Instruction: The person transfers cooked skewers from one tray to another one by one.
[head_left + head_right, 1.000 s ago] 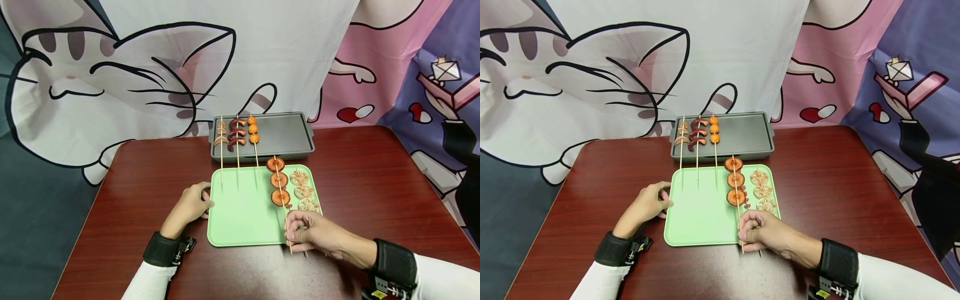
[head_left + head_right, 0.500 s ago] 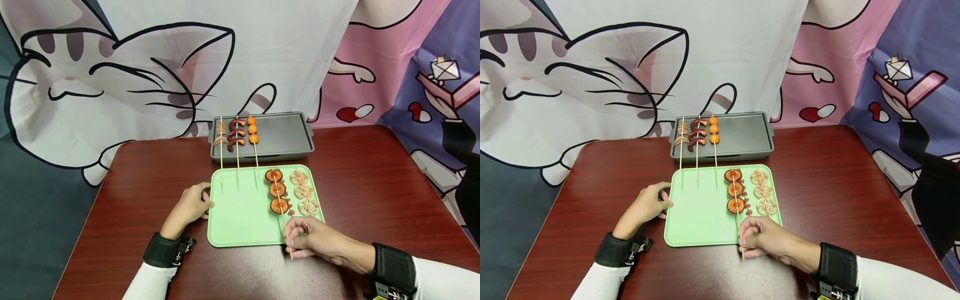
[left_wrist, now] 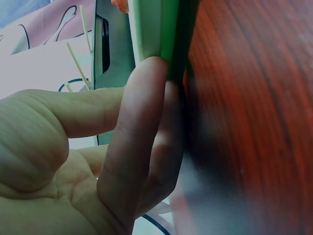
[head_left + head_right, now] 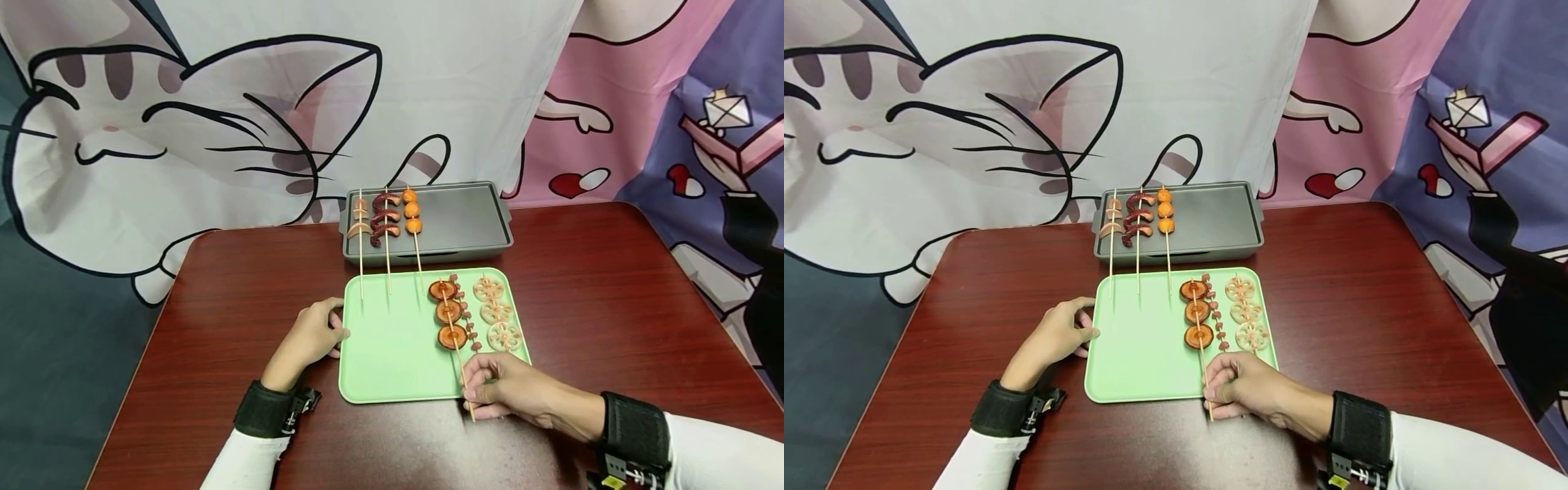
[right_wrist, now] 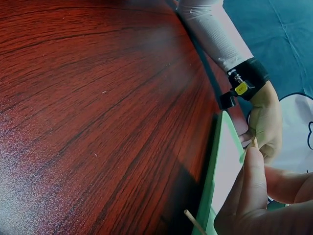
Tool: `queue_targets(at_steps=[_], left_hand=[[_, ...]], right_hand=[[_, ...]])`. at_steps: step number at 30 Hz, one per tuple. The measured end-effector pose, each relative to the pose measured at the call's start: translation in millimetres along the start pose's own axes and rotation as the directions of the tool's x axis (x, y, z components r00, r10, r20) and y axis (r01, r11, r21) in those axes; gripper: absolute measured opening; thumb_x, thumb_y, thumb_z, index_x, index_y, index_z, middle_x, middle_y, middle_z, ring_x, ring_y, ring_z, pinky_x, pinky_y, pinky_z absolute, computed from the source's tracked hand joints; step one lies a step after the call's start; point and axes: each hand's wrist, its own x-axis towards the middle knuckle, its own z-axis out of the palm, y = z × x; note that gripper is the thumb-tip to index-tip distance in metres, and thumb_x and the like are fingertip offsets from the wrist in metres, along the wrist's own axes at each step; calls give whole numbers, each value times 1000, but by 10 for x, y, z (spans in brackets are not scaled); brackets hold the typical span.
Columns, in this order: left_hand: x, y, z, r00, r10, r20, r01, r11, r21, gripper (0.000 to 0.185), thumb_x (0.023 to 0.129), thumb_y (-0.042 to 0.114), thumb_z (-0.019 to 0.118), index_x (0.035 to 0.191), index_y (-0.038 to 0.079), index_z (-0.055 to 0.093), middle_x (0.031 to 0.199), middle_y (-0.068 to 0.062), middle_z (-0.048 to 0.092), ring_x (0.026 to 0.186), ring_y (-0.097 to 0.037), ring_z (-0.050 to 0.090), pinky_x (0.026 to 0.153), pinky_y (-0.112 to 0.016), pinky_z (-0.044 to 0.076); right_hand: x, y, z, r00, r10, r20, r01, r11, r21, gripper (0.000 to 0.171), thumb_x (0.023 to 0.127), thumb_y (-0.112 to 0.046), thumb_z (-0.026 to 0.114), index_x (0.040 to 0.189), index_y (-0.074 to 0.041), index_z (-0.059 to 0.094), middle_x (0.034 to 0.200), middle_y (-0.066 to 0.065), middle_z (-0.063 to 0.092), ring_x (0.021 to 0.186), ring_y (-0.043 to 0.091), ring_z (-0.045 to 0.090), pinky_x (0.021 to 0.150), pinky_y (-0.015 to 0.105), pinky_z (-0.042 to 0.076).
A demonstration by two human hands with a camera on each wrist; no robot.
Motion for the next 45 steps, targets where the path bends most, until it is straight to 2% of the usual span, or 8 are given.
queue_targets(at_steps=[10,14,18,24,27,36,45], left_hand=[[2,-7,-3,1000,5,2,-5,1000,4,57,93,-4,69,147,-4,50,87,-13,59,56,-20,64,52,-32,62],[1,-10,-6,1000,3,5,-3,1000,6,57,94,-4,68,147,-4,49,87,-14,59,56,-20,64,53,-32,62],[0,-11,-8,1000,3,7,-3,1000,2,57,94,-4,68,147,-4,49,87,-14,59,56,-20,64,53,-32,62],[1,-9,-7,1000,6,5,-6,1000,2,57,93,-4,69,147,-4,50,87,-13,59,56,-20,64,53,-32,62],[5,-9,-4,1000,7,6,-7,1000,3,57,94,-4,69,147,-4,50,86,-13,60,56,-20,64,53,-32,62],[1,-5,3,1000,2,11,-2,1000,8,58,93,-3,69,148,-3,49,87,-14,59,56,-20,64,53,-32,62],[-6,3,2,1000,24,-14,-24,1000,7,58,91,-4,71,145,-5,51,83,-12,60,52,-18,65,52,-32,62]], right_hand=[[56,10,17,999,7,-43,-9,1000,-28,16,93,7,68,105,9,58,87,7,65,80,15,70,75,28,66],[69,10,11,998,-30,-57,23,993,-118,20,91,6,70,106,13,59,87,10,67,77,15,71,73,30,67],[71,4,0,995,-83,-56,68,971,-230,21,90,4,73,103,14,61,85,12,69,71,14,72,70,30,67],[79,-4,-8,992,-115,-53,89,931,-353,15,88,2,77,95,9,65,77,11,72,65,16,73,64,32,66],[89,-8,-11,992,-111,-52,82,918,-388,13,87,1,78,91,5,66,74,10,71,63,17,73,62,33,66],[139,-11,-27,997,-41,-60,13,917,-399,12,87,2,78,87,4,67,71,10,70,62,18,74,62,33,66],[187,-52,-25,998,-31,-47,4,872,-490,9,90,-1,74,83,2,70,69,12,72,55,18,73,55,32,65]])
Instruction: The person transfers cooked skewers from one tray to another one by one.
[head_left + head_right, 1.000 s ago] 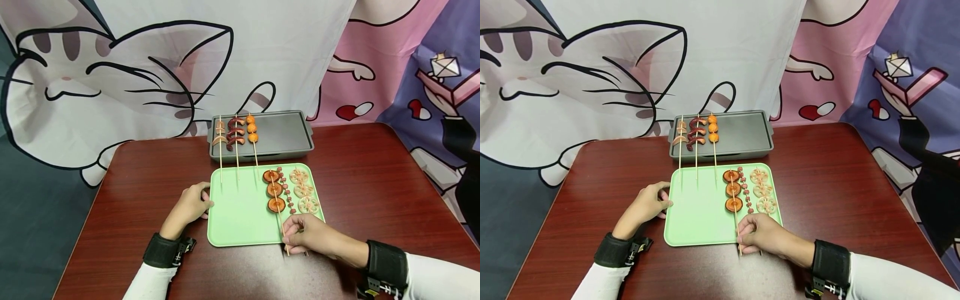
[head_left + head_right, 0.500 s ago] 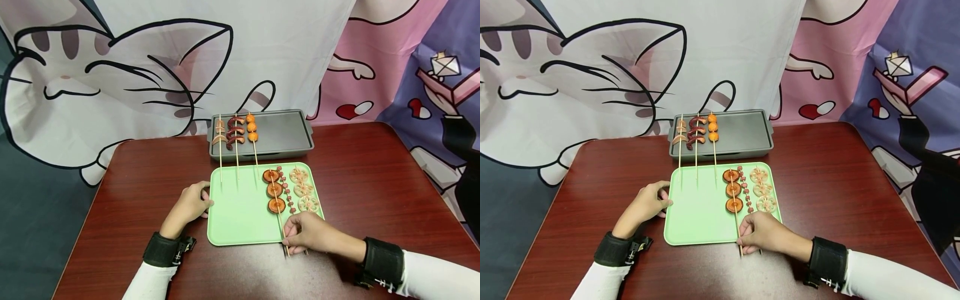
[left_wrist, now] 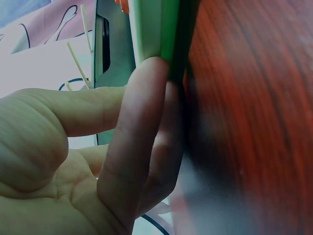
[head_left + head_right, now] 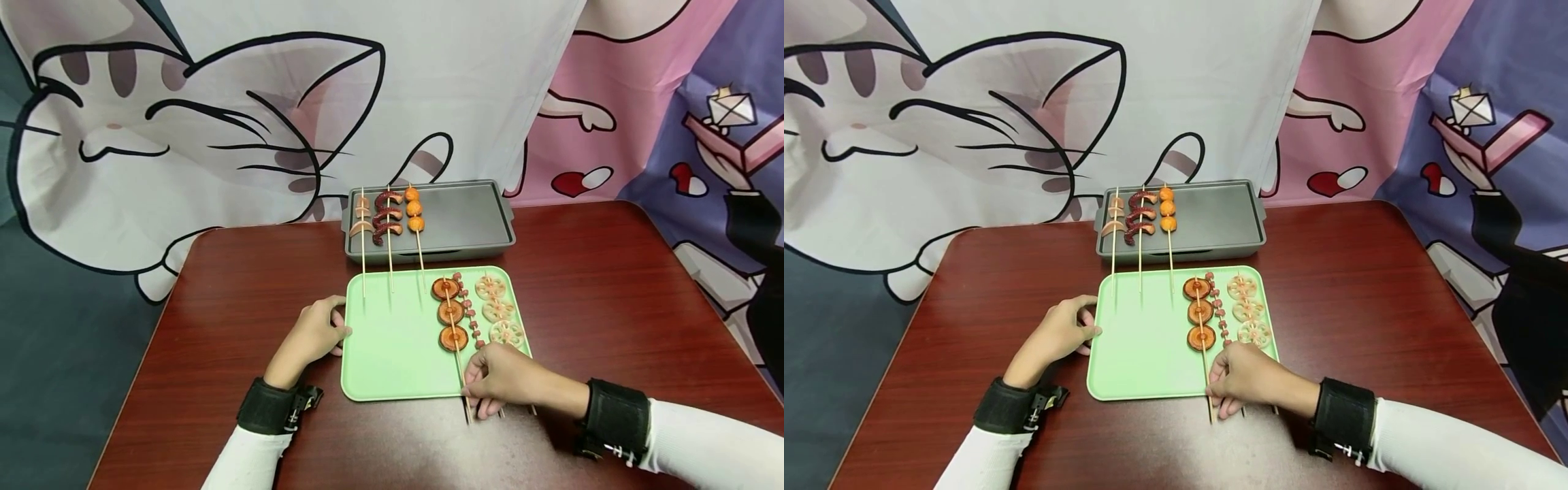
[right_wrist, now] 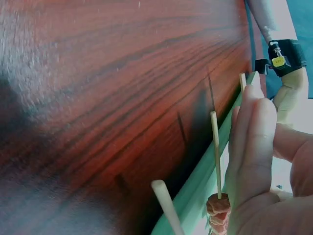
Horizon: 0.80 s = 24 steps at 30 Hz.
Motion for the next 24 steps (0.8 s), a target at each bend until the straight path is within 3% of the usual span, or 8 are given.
queue_targets(at_steps=[7,14,24], left_hand=[[3,-3,10,1000,-1,-3,1,1000,-4,58,91,-5,71,145,-5,51,83,-12,60,51,-17,65,51,-32,62],[8,-5,10,1000,7,-10,-7,1000,-2,57,90,-5,71,144,-5,52,81,-12,60,51,-17,65,51,-32,62],[6,-3,7,1000,9,-8,-9,1000,0,57,91,-5,71,144,-5,52,82,-12,60,52,-17,65,51,-31,62]], right_hand=[[28,-12,3,999,37,-4,-37,999,-25,11,90,-1,71,80,2,71,64,11,71,52,16,71,53,32,64],[12,-30,-19,1000,20,-16,-20,999,-44,11,91,-4,73,82,2,72,64,10,70,52,17,71,52,33,64],[-85,-190,-232,987,-150,-50,146,987,-70,11,96,-7,70,91,3,71,75,14,73,62,22,74,56,37,65]])
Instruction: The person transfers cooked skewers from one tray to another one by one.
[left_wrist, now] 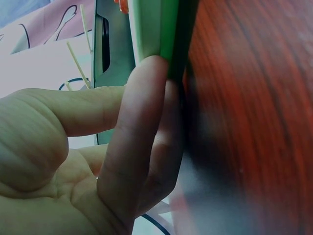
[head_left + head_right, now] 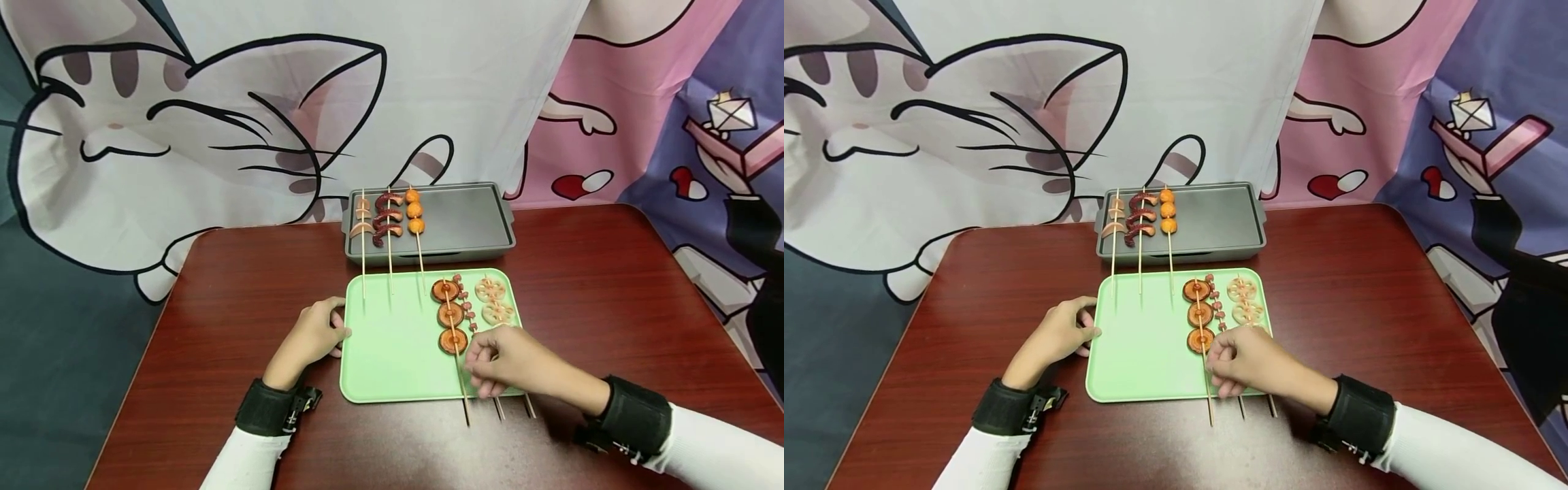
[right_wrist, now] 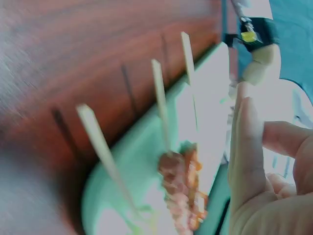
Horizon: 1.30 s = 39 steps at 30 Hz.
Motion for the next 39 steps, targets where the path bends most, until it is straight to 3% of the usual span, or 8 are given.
queue_targets(at_steps=[3,6,12,16,20,23,29,39], left_hand=[[-5,7,-7,1000,-2,-2,2,1000,-2,57,91,-5,71,144,-5,52,82,-12,60,52,-18,65,52,-32,62],[-12,12,-8,1000,-1,-4,1,1000,-5,57,91,-5,71,144,-5,52,81,-12,60,52,-18,65,52,-32,62],[-20,8,-6,1000,-6,-1,6,1000,-4,57,91,-5,71,145,-5,51,82,-12,60,52,-18,65,52,-31,62],[-27,8,-11,1000,-13,-2,13,1000,0,57,91,-5,70,145,-5,52,82,-12,60,52,-18,65,51,-31,62],[-30,6,-13,1000,-5,1,5,1000,2,56,91,-5,70,144,-6,51,82,-12,60,53,-19,65,51,-31,62],[-31,5,-10,1000,-5,4,5,1000,-2,57,91,-5,70,145,-6,51,82,-12,60,53,-19,65,52,-31,62],[-20,7,-5,1000,-11,1,11,1000,-10,58,91,-4,71,146,-5,51,82,-12,61,53,-18,65,52,-31,62],[-18,-3,-1,1000,-13,1,13,1000,-15,59,91,-4,71,146,-4,51,83,-12,61,53,-18,65,52,-32,63]], right_hand=[[-6,-43,-70,995,-83,-58,80,996,-40,9,97,-7,69,92,0,72,76,10,74,65,22,74,59,35,66],[1,-40,-136,974,-198,-111,188,977,-97,8,99,-7,67,92,-7,72,76,5,74,65,22,74,61,33,66],[52,47,-267,875,-432,-218,367,886,-283,8,96,-12,74,91,-19,73,74,-7,71,61,10,67,54,25,60],[97,131,-335,818,-480,-316,371,861,-347,7,94,-9,75,92,-16,75,77,-9,68,62,5,61,51,20,54],[119,224,-396,769,-490,-411,337,857,-391,8,93,-7,76,93,-15,76,82,-9,71,69,3,62,59,17,53],[120,273,-447,745,-495,-447,331,856,-396,10,93,-5,76,94,-14,77,82,-6,72,69,4,62,60,17,53],[101,330,-566,724,-489,-486,323,864,-387,8,94,-2,74,97,-9,76,83,1,74,68,11,67,61,16,55],[26,460,-795,734,-373,-568,208,919,-335,10,97,-6,71,107,-6,74,94,13,76,71,9,72,65,19,62]])
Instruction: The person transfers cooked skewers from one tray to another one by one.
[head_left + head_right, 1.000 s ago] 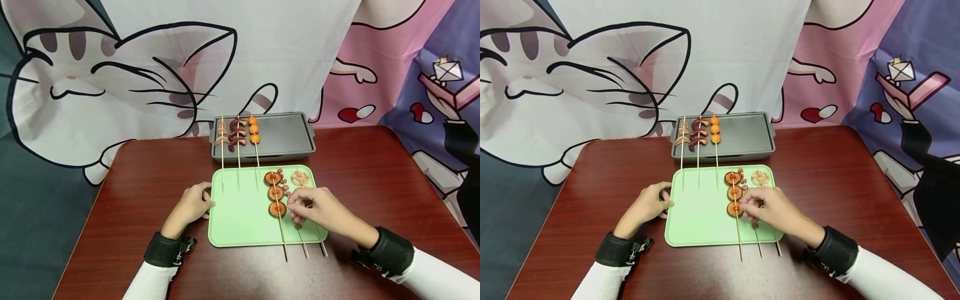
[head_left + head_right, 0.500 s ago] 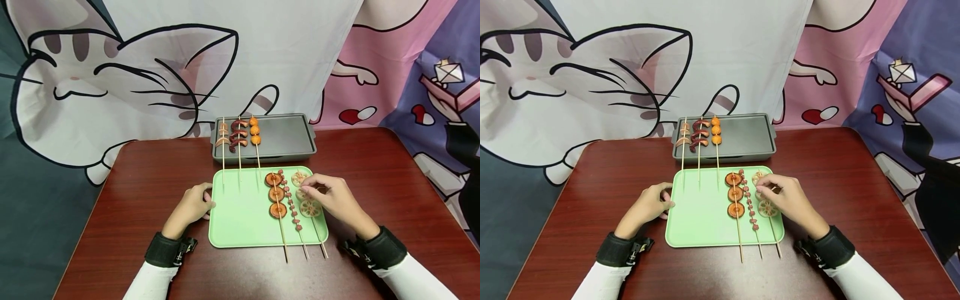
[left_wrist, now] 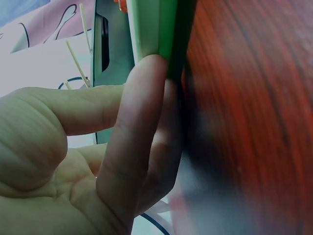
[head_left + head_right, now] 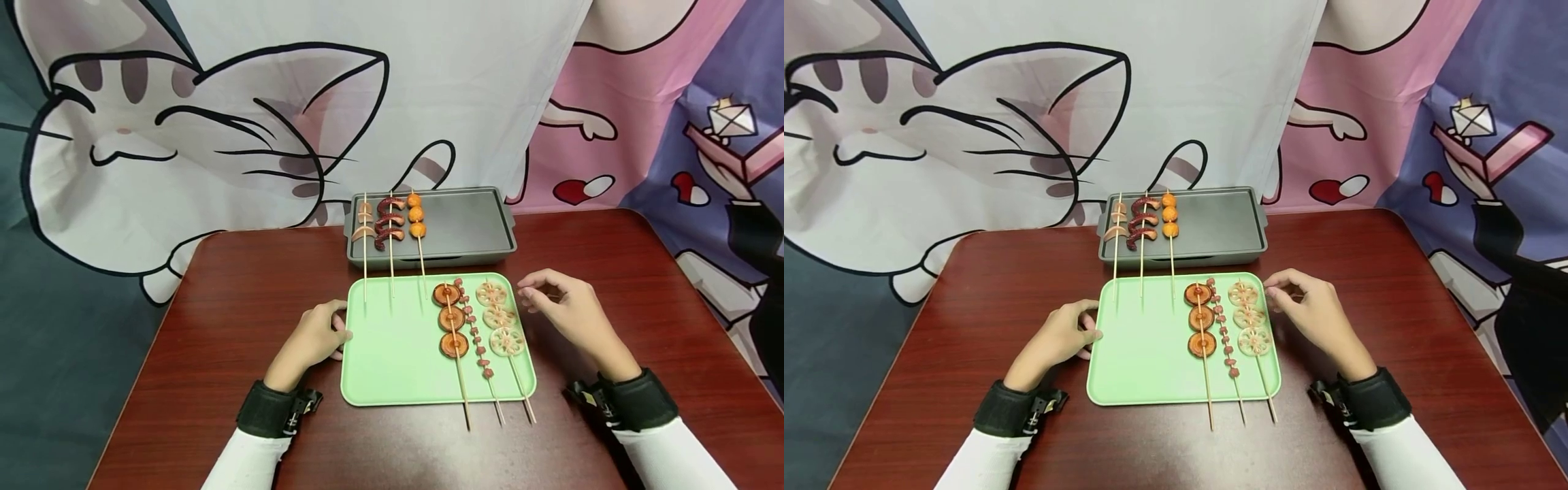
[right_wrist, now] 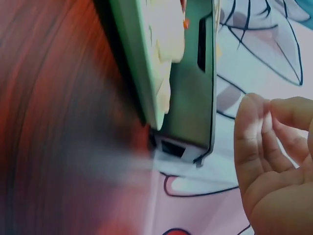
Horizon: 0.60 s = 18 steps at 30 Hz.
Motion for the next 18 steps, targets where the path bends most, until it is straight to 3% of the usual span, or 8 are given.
queue_targets(at_steps=[8,13,18], left_hand=[[-6,3,-7,1000,2,-2,-2,1000,-11,59,91,-5,71,146,-5,50,83,-13,61,53,-18,65,52,-32,63],[-6,8,-10,1000,2,1,-2,1000,-8,59,91,-4,71,146,-5,50,82,-13,60,53,-19,65,52,-32,63],[-4,1,-4,1000,7,1,-7,1000,-1,58,91,-5,71,145,-5,51,81,-13,60,52,-19,65,52,-32,62]], right_hand=[[22,149,-98,986,158,52,-152,984,-95,19,100,-13,69,116,-3,72,102,17,76,77,11,75,67,19,62],[18,178,-103,937,292,192,-280,956,-89,34,103,-20,66,129,0,64,108,20,73,92,25,76,72,28,66],[5,214,-55,897,344,278,-340,938,-65,39,103,-21,66,132,5,61,110,20,71,94,23,74,72,29,66]])
